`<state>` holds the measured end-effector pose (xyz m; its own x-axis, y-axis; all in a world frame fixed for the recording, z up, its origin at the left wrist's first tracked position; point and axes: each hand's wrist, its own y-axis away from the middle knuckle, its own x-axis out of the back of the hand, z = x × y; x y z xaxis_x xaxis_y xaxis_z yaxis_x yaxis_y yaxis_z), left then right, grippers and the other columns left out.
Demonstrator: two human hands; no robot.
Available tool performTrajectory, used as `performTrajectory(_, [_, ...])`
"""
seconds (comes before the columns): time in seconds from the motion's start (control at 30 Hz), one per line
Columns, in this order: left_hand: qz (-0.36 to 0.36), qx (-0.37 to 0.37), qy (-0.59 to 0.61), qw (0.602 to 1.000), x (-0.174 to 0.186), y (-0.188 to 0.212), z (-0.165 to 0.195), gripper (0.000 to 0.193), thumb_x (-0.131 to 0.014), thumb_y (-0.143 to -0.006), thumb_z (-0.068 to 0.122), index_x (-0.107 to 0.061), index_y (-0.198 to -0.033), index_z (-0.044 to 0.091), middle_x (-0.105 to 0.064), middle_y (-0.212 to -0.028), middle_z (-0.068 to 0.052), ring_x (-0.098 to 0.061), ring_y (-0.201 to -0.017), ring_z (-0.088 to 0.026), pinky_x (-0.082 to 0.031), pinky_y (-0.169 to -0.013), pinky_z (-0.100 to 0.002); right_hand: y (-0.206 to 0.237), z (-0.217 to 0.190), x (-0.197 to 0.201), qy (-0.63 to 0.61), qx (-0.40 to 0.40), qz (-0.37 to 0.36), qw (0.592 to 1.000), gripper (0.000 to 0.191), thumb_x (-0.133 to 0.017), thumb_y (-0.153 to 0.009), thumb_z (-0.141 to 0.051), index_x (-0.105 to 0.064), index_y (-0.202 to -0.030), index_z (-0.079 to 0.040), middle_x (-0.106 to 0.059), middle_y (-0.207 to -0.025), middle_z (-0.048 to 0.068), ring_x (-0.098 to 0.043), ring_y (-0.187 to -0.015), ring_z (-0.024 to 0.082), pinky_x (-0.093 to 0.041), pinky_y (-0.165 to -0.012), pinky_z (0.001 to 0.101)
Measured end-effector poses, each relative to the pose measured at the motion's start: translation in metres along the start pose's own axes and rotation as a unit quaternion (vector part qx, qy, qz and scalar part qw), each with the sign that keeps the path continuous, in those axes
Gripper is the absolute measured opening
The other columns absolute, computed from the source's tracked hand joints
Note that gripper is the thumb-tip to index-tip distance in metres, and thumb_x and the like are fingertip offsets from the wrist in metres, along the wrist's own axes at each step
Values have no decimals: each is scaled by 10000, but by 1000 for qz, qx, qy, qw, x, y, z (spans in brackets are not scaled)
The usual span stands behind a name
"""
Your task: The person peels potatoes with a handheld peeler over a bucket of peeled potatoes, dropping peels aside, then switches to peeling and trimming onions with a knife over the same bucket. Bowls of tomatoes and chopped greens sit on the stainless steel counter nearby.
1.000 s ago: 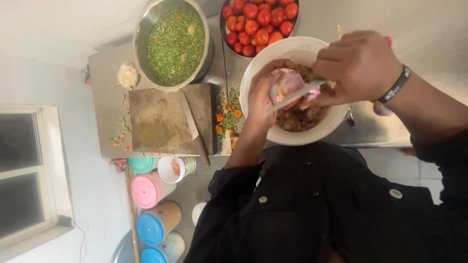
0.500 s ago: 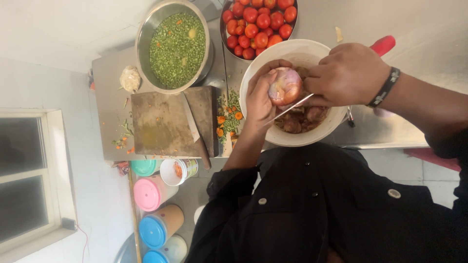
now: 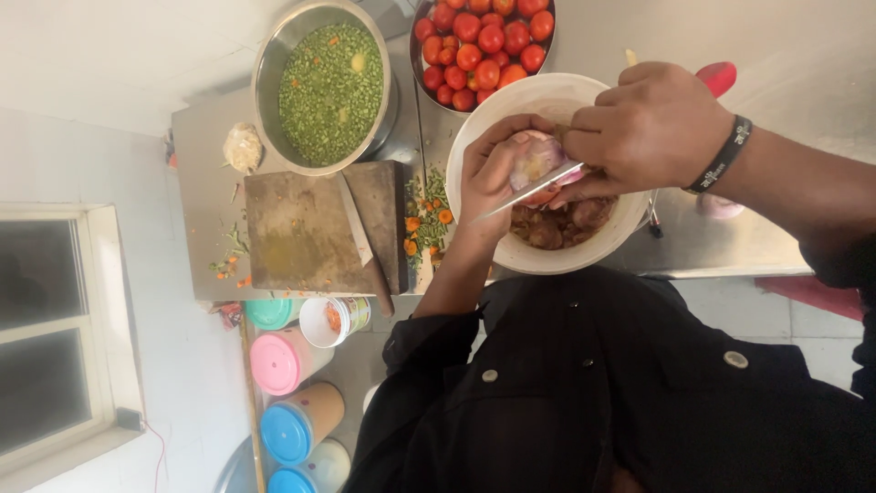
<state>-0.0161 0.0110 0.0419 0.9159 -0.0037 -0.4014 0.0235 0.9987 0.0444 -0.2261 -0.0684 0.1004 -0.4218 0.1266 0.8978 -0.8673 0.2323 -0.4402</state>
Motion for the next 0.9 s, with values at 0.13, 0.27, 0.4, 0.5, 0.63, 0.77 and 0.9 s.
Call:
performTrajectory(0.13, [0, 41, 187, 982, 3, 3, -7, 348, -461, -1049, 188, -584, -1219, -90, -673, -1089, -165, -690, -982, -221, -574, -881, -373, 6, 1, -14, -43, 18, 13, 999, 282, -793, -762, -421, -670, -783, -169, -593, -703, -48, -641, -656, 172, -473, -599, 360])
performTrajectory(0.27, [0, -11, 178, 984, 3, 5, -18, 400, -460, -1076, 230, -585, -1252, -106, -660, -1115, -168, -670, -1029, -221, -548, -933, -346, 10, 7, -14, -111, -56, 50, 991, 386, -829, -745, -492, -649, -707, -152, -585, -656, -13, -578, -572, 233, -440, -555, 396])
performTrajectory(0.4, [27, -39, 149, 988, -1, 8, -24, 405, -465, -1065, 245, -583, -1250, -95, -658, -1114, -164, -665, -1050, -220, -535, -972, -337, 9, 4, -9, -77, -112, 83, 987, 567, -839, -655, -656, -626, -694, -132, -582, -658, 5, -563, -561, 251, -433, -540, 380])
performTrajectory(0.5, [25, -44, 90, 995, -3, 8, -21, 400, -464, -1058, 239, -585, -1234, -99, -667, -1104, -167, -670, -1040, -226, -540, -973, -344, 1, -5, -11, -105, -97, 83, 986, 541, -837, -676, -634, -671, -769, -128, -587, -673, 8, -612, -613, 240, -445, -569, 389])
performTrajectory(0.63, [38, -52, 128, 990, -1, 7, -18, 390, -447, -1067, 226, -587, -1225, -101, -666, -1059, -169, -673, -962, -240, -550, -897, -357, 3, -11, -16, -87, -87, 87, 989, 479, -813, -758, -579, -704, -856, -123, -611, -713, 2, -642, -667, 229, -460, -604, 372])
performTrajectory(0.77, [36, -55, 168, 984, 1, 5, -23, 381, -424, -1092, 235, -581, -1244, -77, -656, -1065, -164, -665, -977, -236, -546, -903, -353, 6, -16, -22, -65, -61, 51, 995, 354, -813, -754, -481, -685, -761, -151, -610, -672, -8, -643, -627, 214, -475, -595, 382])
performTrajectory(0.9, [74, -72, 139, 985, -4, 10, -33, 384, -431, -1105, 246, -584, -1246, -76, -632, -1140, -143, -633, -1057, -209, -524, -983, -343, 7, -15, -25, -140, -65, 101, 983, 388, -815, -755, -490, -689, -829, -131, -639, -765, 3, -623, -658, 238, -468, -620, 389])
